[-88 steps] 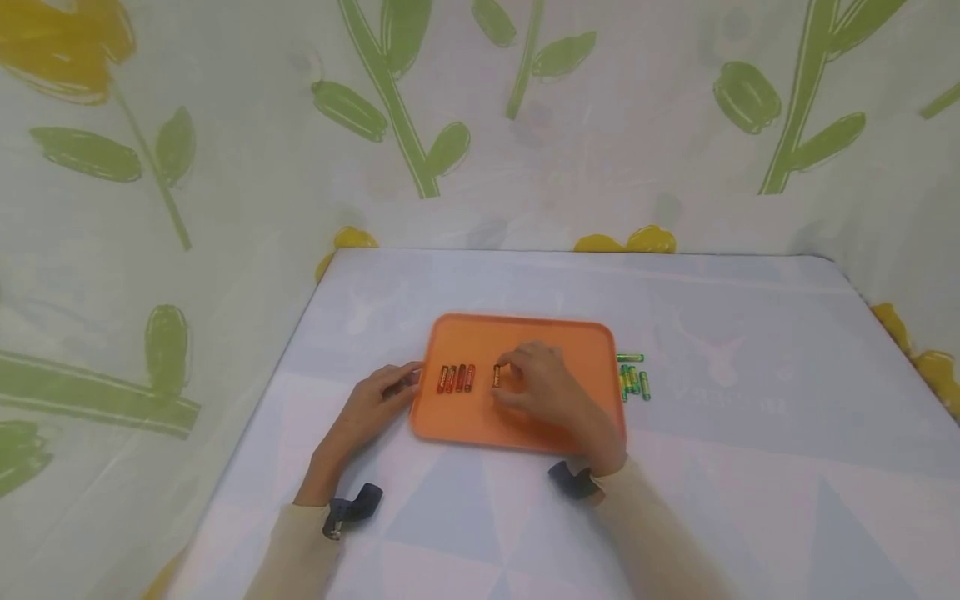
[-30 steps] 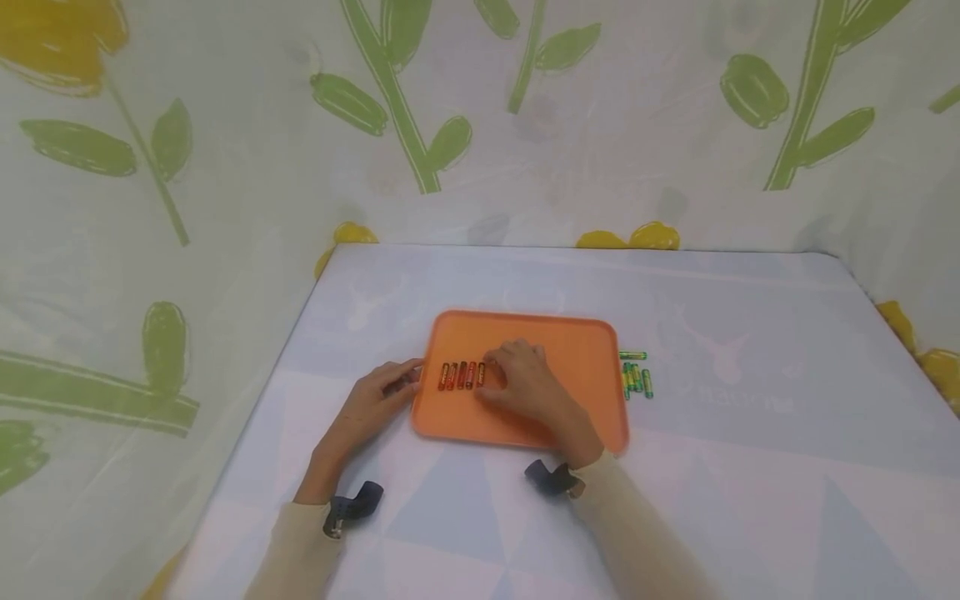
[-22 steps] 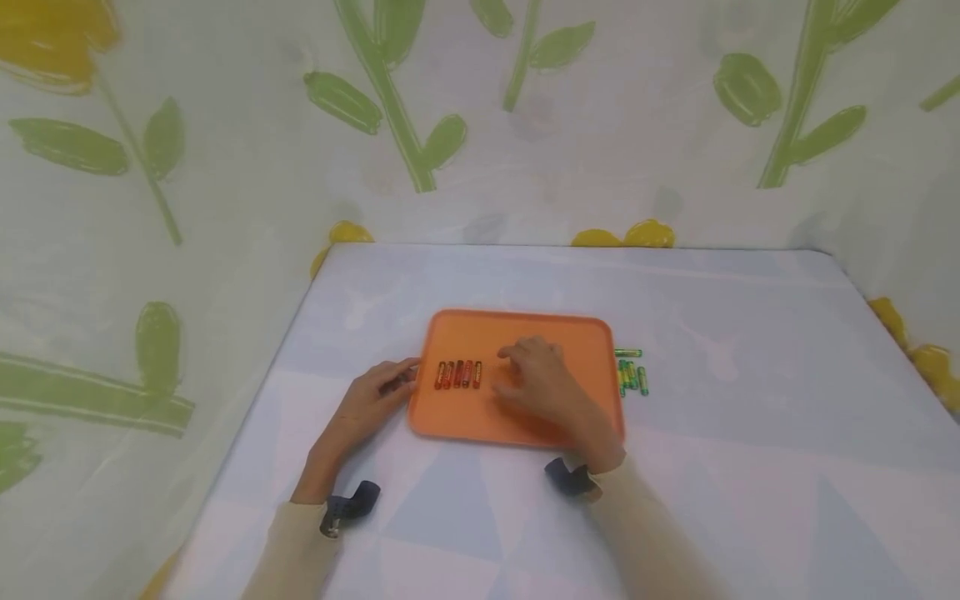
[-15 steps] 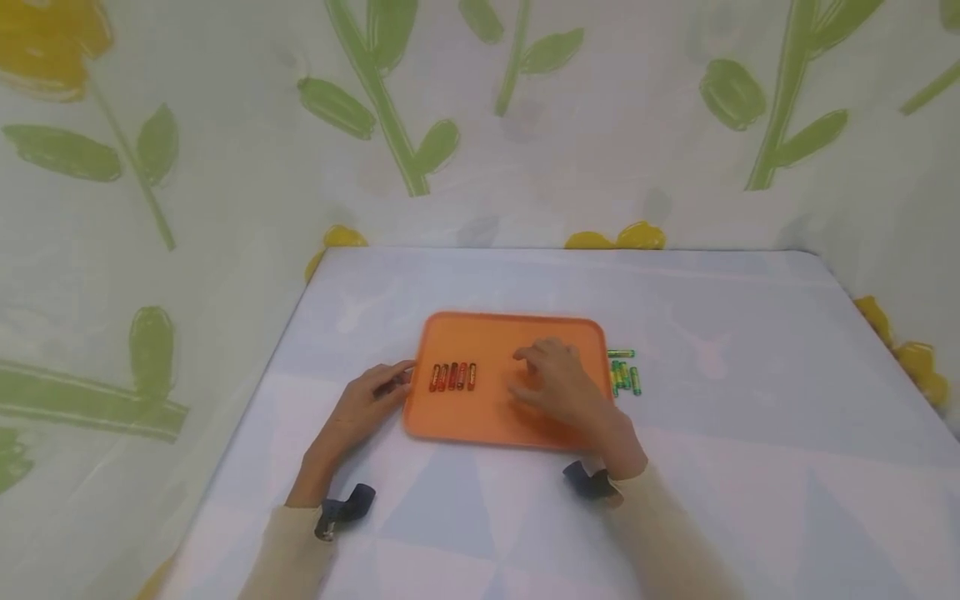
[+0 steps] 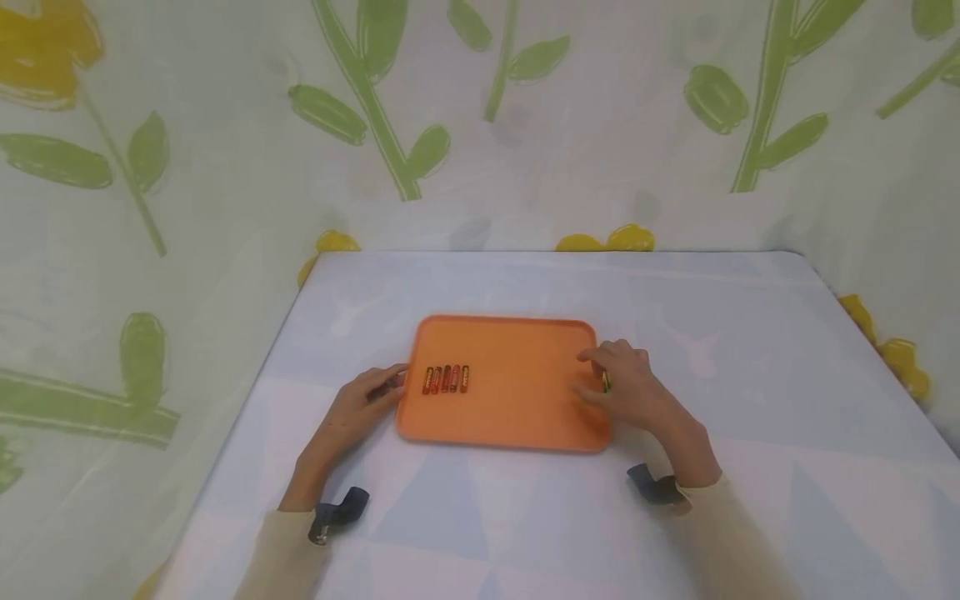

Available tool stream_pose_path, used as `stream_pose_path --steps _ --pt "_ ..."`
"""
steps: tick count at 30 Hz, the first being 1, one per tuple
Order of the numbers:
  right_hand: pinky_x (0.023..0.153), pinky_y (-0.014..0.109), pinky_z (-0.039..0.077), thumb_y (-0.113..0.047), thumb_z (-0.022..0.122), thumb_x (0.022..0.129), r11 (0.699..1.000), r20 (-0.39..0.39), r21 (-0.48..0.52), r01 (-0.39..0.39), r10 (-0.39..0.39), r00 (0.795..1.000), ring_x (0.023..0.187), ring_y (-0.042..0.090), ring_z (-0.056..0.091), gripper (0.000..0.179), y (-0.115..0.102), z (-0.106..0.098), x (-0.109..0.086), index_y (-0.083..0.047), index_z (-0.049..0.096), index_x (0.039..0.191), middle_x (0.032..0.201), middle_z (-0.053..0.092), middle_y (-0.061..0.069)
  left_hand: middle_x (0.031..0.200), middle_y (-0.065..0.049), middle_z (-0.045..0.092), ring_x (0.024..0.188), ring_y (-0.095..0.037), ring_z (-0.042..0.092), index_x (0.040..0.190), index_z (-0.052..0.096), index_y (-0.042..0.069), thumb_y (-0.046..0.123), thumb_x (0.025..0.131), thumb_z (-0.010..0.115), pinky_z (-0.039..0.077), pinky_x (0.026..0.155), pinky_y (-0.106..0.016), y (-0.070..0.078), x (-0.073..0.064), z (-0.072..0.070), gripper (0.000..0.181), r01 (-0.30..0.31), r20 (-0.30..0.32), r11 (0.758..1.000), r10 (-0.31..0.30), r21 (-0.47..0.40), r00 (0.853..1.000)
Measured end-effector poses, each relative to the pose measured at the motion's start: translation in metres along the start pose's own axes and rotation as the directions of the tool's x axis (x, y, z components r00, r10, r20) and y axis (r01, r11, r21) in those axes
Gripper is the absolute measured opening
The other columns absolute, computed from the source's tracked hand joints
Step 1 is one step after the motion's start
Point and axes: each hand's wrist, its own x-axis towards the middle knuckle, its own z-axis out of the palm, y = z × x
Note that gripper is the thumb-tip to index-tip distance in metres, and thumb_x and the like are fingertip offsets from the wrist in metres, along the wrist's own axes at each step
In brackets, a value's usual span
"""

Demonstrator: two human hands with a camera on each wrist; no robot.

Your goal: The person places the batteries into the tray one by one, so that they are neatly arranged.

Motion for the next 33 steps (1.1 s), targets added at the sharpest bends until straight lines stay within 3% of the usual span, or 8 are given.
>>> stream_pose_path --steps 8,14,24,33 --pt "0.073 0.04 0.023 -0.01 0.08 0.083 0.997 0.055 -0.047 -0.062 0.064 0.996 0.086 0.021 0.042 0.036 0.019 -0.01 -0.014 0.0 0.068 0.116 0.08 0.047 -0.003 0.109 0.002 0.063 0.096 -0.016 0.053 0.14 0.061 0.015 0.023 0.1 0.064 0.045 0.087 -0.039 -0.002 -0.001 0.001 0.041 0.004 -0.005 1.0 -0.004 0.011 1.0" --pt "0.071 0.041 0.023 -0.007 0.079 0.082 0.998 0.073 -0.052 -0.04 0.044 0.996 0.083 0.021 0.043 0.032 0.027 -0.014 -0.018 -0.001 0.068 0.111 0.079 0.046 -0.003 0.109 0.001 0.063 0.097 -0.017 0.053 0.14 0.06 0.015 0.021 0.1 0.064 0.044 0.087 -0.04 0.0 -0.002 0.0 0.041 0.015 -0.006 1.0 -0.015 0.007 1.0" --pt "0.071 0.04 0.023 -0.012 0.08 0.082 0.996 0.117 -0.077 -0.033 0.042 0.992 0.085 0.019 0.044 0.037 0.035 -0.014 -0.016 -0.002 0.068 0.116 0.079 0.046 -0.006 0.109 0.001 0.063 0.097 -0.017 0.054 0.14 0.061 0.016 0.022 0.1 0.064 0.045 0.087 -0.039 0.001 -0.002 0.0 0.041 0.016 -0.002 1.0 -0.016 -0.011 1.0" --pt "0.071 0.04 0.024 -0.014 0.081 0.081 0.991 0.158 -0.113 -0.076 0.093 0.983 0.085 0.021 0.043 0.037 0.031 -0.018 -0.012 -0.001 0.069 0.113 0.08 0.047 -0.004 0.109 0.001 0.064 0.097 -0.017 0.055 0.14 0.06 0.016 0.022 0.1 0.064 0.045 0.087 -0.04 0.0 -0.001 0.0 0.041 0.0 0.0 1.0 0.0 -0.015 1.0"
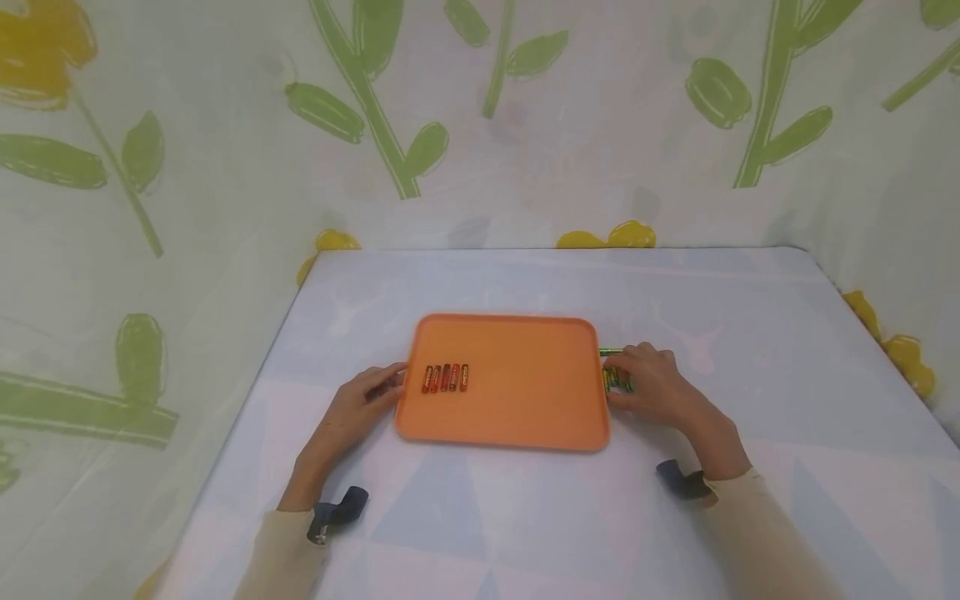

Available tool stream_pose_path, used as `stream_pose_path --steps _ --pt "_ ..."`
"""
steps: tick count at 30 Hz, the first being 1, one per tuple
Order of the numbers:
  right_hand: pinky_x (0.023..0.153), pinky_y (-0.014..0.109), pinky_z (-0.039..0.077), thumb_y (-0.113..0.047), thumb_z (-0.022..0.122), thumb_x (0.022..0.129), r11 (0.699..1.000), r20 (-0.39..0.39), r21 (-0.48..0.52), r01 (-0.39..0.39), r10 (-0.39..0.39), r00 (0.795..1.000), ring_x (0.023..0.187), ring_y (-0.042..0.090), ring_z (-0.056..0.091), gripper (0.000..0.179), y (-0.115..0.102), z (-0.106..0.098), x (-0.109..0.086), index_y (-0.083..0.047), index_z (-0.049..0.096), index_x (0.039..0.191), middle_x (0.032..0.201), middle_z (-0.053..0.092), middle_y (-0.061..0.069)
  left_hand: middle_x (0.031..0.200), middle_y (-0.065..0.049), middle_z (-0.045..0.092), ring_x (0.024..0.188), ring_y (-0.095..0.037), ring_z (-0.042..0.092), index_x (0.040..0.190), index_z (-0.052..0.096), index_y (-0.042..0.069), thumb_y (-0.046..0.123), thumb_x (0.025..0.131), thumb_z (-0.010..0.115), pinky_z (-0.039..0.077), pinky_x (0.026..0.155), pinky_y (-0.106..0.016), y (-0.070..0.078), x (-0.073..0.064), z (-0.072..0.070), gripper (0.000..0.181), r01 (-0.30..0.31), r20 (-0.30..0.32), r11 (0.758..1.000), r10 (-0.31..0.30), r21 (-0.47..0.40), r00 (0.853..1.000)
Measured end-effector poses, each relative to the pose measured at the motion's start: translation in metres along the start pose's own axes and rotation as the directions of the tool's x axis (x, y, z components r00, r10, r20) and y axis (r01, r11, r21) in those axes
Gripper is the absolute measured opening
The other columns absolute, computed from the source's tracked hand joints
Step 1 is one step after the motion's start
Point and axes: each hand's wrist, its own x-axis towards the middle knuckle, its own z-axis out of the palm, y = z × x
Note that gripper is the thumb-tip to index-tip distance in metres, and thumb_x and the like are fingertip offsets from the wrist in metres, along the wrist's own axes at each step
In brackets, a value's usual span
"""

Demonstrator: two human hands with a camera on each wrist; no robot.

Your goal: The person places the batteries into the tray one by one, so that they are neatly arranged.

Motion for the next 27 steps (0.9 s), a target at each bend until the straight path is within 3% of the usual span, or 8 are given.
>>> stream_pose_path --steps 11,20,27 --pt "0.073 0.042 0.024 -0.016 0.084 0.079 1.0 -0.065 -0.009 0.004 -0.005 0.998 0.085 0.021 0.043 0.035 -0.001 -0.003 -0.004 -0.002 0.07 0.107 0.078 0.047 -0.004 0.11 0.0 0.064 0.097 -0.017 0.055 0.141 0.06 0.014 0.022 0.1 0.065 0.045 0.087 -0.04 0.001 0.001 0.0 0.042 -0.005 0.004 1.0 0.005 -0.004 1.0" --pt "0.073 0.039 0.021 -0.012 0.086 0.078 0.992 -0.16 0.055 0.115 -0.105 0.982 0.086 0.019 0.043 0.036 -0.012 0.002 -0.002 -0.003 0.069 0.108 0.08 0.048 -0.003 0.108 0.001 0.064 0.096 -0.017 0.054 0.14 0.061 0.013 0.02 0.099 0.065 0.045 0.086 -0.04 0.001 0.001 -0.001 0.041 0.003 -0.005 1.0 -0.003 0.002 1.0" --pt "0.073 0.04 0.019 -0.013 0.086 0.078 0.983 -0.178 0.088 0.163 -0.146 0.973 0.085 0.016 0.041 0.032 -0.026 0.012 0.005 -0.008 0.068 0.105 0.078 0.046 -0.004 0.108 0.002 0.064 0.096 -0.016 0.054 0.14 0.061 0.014 0.021 0.1 0.065 0.045 0.087 -0.039 -0.003 0.001 0.0 0.041 -0.001 -0.012 1.0 0.001 0.023 1.0"
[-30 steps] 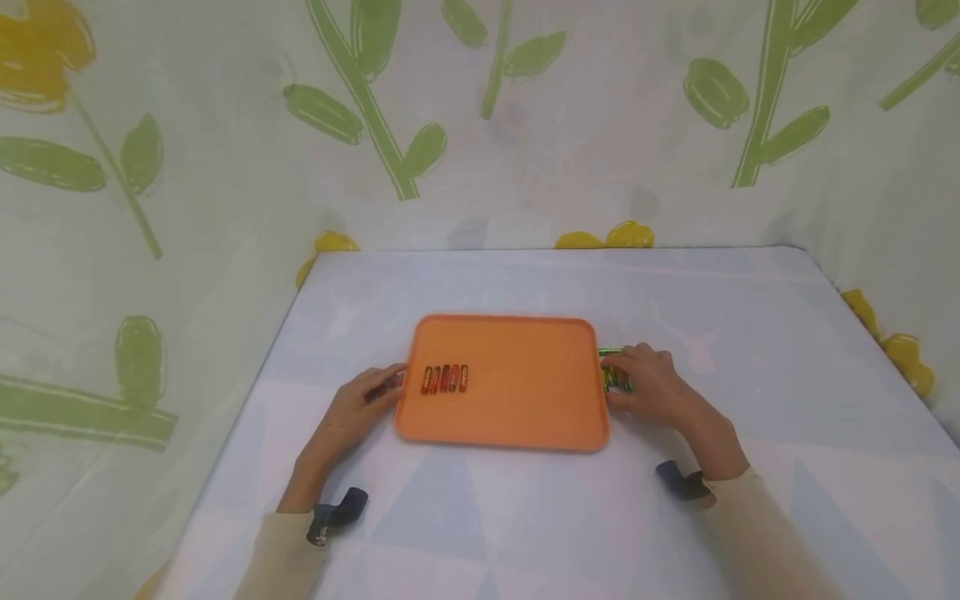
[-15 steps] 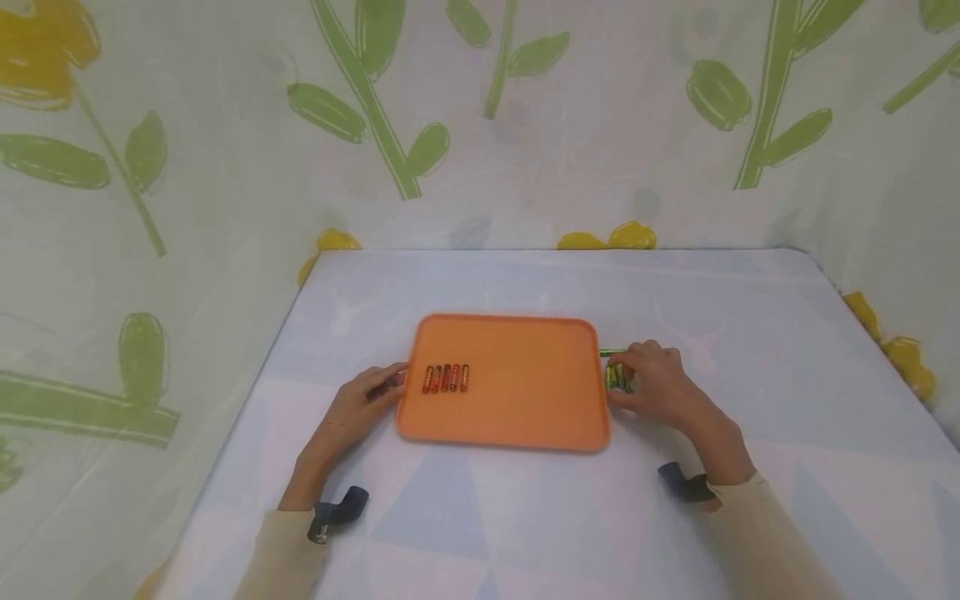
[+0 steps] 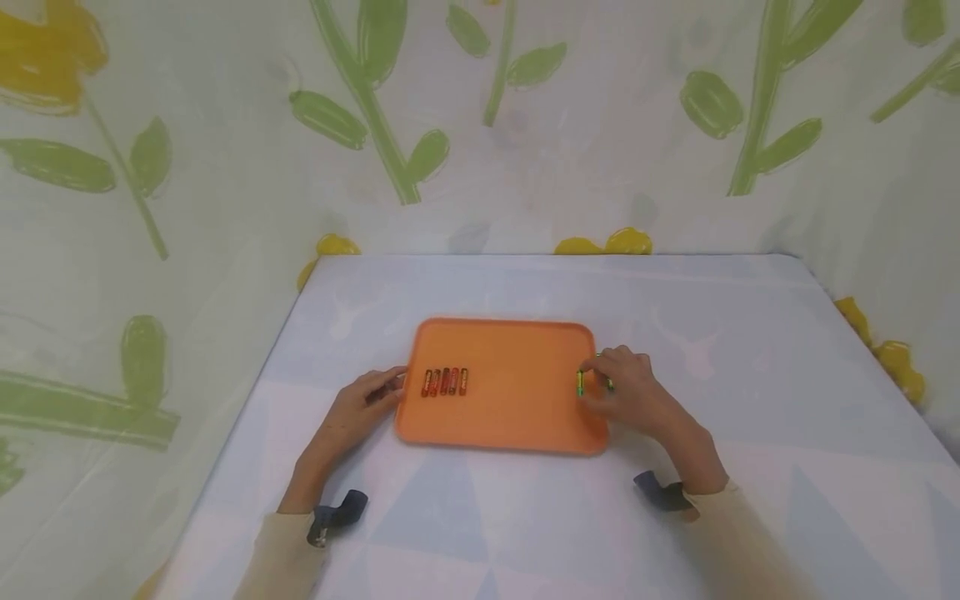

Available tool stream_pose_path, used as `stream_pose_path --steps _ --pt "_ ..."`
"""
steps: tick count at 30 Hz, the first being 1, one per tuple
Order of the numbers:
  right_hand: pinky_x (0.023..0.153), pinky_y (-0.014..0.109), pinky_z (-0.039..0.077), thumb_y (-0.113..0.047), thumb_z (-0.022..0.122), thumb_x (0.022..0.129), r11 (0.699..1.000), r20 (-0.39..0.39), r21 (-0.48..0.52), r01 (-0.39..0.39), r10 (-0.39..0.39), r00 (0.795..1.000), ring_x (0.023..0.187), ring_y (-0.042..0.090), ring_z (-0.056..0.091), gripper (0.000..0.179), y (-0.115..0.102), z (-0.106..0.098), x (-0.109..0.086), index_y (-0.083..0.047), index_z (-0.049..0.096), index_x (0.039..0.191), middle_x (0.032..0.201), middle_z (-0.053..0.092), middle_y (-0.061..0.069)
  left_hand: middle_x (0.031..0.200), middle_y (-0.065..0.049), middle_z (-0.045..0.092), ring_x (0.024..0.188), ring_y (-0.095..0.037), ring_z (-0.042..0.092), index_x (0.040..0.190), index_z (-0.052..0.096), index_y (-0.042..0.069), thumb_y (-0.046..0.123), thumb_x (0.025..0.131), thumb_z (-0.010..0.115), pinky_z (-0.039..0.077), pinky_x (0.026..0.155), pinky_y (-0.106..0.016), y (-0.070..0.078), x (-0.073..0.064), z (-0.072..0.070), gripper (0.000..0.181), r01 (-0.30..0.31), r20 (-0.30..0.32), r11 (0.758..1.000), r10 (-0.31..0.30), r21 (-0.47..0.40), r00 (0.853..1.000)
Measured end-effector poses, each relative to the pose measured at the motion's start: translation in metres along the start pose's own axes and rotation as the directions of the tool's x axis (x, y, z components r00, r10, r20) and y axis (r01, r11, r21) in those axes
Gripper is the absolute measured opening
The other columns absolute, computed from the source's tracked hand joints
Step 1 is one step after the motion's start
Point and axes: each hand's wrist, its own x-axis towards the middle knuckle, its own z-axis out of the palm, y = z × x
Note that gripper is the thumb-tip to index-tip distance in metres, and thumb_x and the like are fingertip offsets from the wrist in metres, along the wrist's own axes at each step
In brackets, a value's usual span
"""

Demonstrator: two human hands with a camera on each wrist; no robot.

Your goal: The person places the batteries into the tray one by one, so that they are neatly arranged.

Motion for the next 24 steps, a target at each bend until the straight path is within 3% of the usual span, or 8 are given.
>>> stream_pose_path --steps 7,24 --pt "0.075 0.041 0.02 -0.015 0.086 0.078 0.999 0.014 0.031 -0.01 0.01 1.0 0.084 0.018 0.041 0.031 -0.012 0.011 0.009 -0.01 0.068 0.103 0.078 0.044 -0.004 0.106 0.003 0.064 0.094 -0.016 0.055 0.139 0.062 0.015 0.019 0.099 0.066 0.046 0.084 -0.038 0.0 -0.001 0.0 0.04 0.002 -0.015 1.0 -0.002 0.0 1.0" --pt "0.075 0.042 0.021 -0.013 0.088 0.075 0.998 -0.079 0.037 0.058 -0.055 0.995 0.081 0.011 0.04 0.033 -0.038 0.031 0.022 -0.01 0.068 0.102 0.078 0.041 -0.006 0.103 0.008 0.063 0.093 -0.013 0.054 0.137 0.064 0.016 0.02 0.098 0.068 0.046 0.085 -0.037 0.002 -0.006 0.002 0.04 0.02 -0.027 1.0 -0.019 0.013 0.999"
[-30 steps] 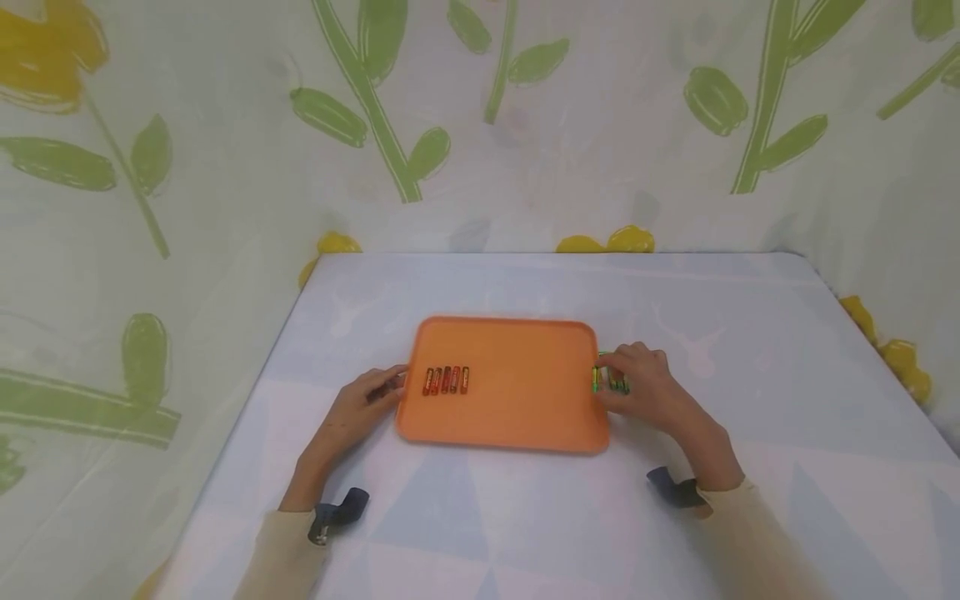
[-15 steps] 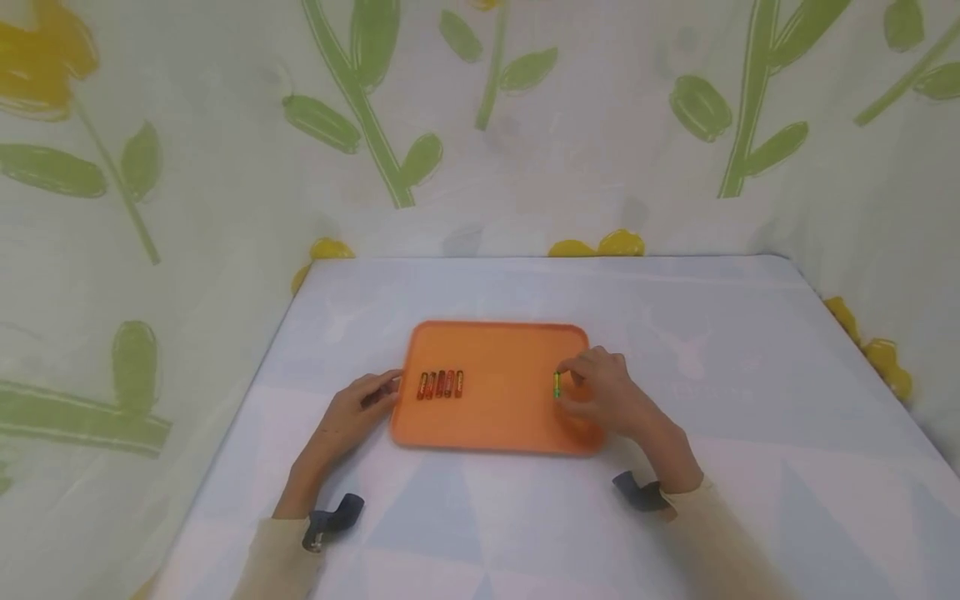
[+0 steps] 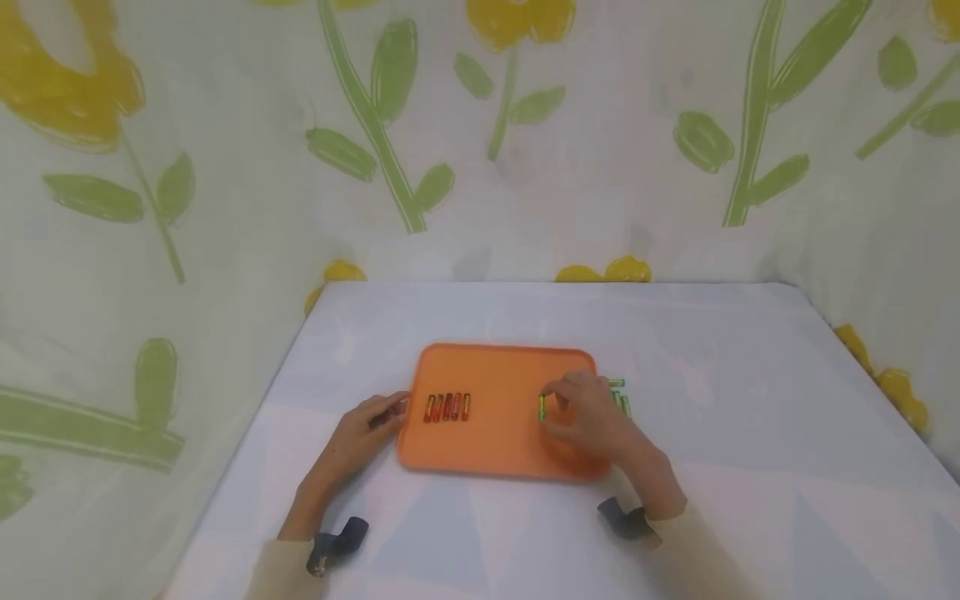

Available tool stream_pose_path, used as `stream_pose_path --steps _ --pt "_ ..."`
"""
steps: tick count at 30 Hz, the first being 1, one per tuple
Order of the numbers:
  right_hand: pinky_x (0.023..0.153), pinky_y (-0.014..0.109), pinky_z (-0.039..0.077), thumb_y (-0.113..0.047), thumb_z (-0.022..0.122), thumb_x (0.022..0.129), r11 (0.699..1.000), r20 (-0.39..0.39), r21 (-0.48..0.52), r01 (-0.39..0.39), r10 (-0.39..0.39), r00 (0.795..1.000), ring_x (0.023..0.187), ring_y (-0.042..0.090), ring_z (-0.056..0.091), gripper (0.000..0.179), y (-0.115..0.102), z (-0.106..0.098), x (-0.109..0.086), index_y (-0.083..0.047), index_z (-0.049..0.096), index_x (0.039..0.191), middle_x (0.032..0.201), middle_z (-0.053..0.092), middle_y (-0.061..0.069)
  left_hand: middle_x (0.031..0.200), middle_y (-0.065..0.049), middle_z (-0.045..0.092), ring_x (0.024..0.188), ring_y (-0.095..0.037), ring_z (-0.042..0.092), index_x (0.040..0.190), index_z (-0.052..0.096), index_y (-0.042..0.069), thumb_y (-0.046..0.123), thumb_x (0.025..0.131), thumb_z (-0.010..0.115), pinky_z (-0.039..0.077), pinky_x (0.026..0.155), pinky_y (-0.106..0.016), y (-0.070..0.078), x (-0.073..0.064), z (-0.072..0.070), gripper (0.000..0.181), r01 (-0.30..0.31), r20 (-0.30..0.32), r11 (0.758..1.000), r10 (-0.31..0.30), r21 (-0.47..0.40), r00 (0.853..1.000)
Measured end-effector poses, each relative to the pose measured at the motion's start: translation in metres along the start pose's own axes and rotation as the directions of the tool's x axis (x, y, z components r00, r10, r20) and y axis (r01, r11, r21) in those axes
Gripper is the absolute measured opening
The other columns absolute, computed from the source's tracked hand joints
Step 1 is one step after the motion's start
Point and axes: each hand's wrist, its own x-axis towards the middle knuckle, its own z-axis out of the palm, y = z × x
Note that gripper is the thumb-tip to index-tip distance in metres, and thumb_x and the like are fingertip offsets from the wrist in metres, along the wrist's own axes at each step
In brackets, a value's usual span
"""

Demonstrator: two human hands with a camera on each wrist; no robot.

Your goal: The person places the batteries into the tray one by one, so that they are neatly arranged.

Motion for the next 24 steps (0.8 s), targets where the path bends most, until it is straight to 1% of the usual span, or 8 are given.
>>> stream_pose_path --steps 5,10,16,20,22,24 --pt "0.075 0.042 0.021 -0.014 0.088 0.076 1.0 -0.002 0.015 -0.015 0.015 1.0 0.082 0.011 0.04 0.033 -0.003 0.004 0.001 -0.012 0.068 0.102 0.079 0.04 -0.007 0.102 0.008 0.063 0.093 -0.013 0.054 0.136 0.064 0.016 0.019 0.097 0.069 0.046 0.084 -0.037 0.0 -0.004 0.0 0.04 0.015 -0.006 1.0 -0.015 -0.006 1.0" --pt "0.073 0.041 0.02 -0.014 0.088 0.076 1.0 -0.018 0.017 -0.012 0.012 1.0 0.081 0.011 0.04 0.033 -0.005 0.007 0.004 -0.012 0.069 0.103 0.078 0.042 -0.007 0.102 0.008 0.063 0.093 -0.013 0.054 0.137 0.064 0.016 0.019 0.097 0.069 0.046 0.085 -0.037 0.001 -0.003 0.001 0.04 0.017 -0.009 1.0 -0.017 -0.013 1.0" --pt "0.074 0.038 0.028 -0.018 0.088 0.077 1.0 -0.014 0.011 -0.012 0.012 1.0 0.08 0.012 0.042 0.034 -0.008 0.01 0.01 -0.011 0.069 0.105 0.078 0.044 -0.007 0.101 0.01 0.063 0.092 -0.012 0.053 0.136 0.064 0.015 0.02 0.097 0.069 0.046 0.084 -0.036 0.0 -0.003 0.002 0.04 0.004 -0.014 1.0 -0.004 -0.004 1.0" --pt "0.075 0.037 0.03 -0.019 0.087 0.077 1.0 -0.006 0.003 -0.011 0.011 1.0 0.08 0.013 0.041 0.034 -0.011 0.014 0.015 -0.011 0.068 0.104 0.079 0.043 -0.007 0.101 0.011 0.062 0.092 -0.012 0.053 0.137 0.064 0.015 0.02 0.097 0.068 0.045 0.084 -0.036 -0.001 -0.005 0.002 0.04 -0.007 -0.008 1.0 0.007 -0.004 1.0" --pt "0.076 0.038 0.029 -0.02 0.087 0.078 1.0 0.003 -0.008 -0.023 0.023 1.0 0.081 0.013 0.04 0.034 -0.013 0.016 0.017 -0.012 0.068 0.104 0.079 0.042 -0.008 0.1 0.012 0.062 0.091 -0.012 0.052 0.137 0.064 0.016 0.022 0.098 0.068 0.044 0.083 -0.036 -0.002 -0.004 0.002 0.04 -0.009 -0.008 1.0 0.009 -0.003 1.0" --pt "0.078 0.04 0.028 -0.022 0.087 0.079 0.998 0.024 -0.015 -0.058 0.058 0.998 0.082 0.014 0.04 0.034 -0.016 0.017 0.021 -0.014 0.067 0.105 0.079 0.042 -0.008 0.1 0.012 0.061 0.091 -0.012 0.052 0.136 0.064 0.016 0.022 0.097 0.068 0.045 0.083 -0.036 -0.002 -0.003 0.001 0.04 -0.014 -0.014 1.0 0.014 -0.001 1.0"
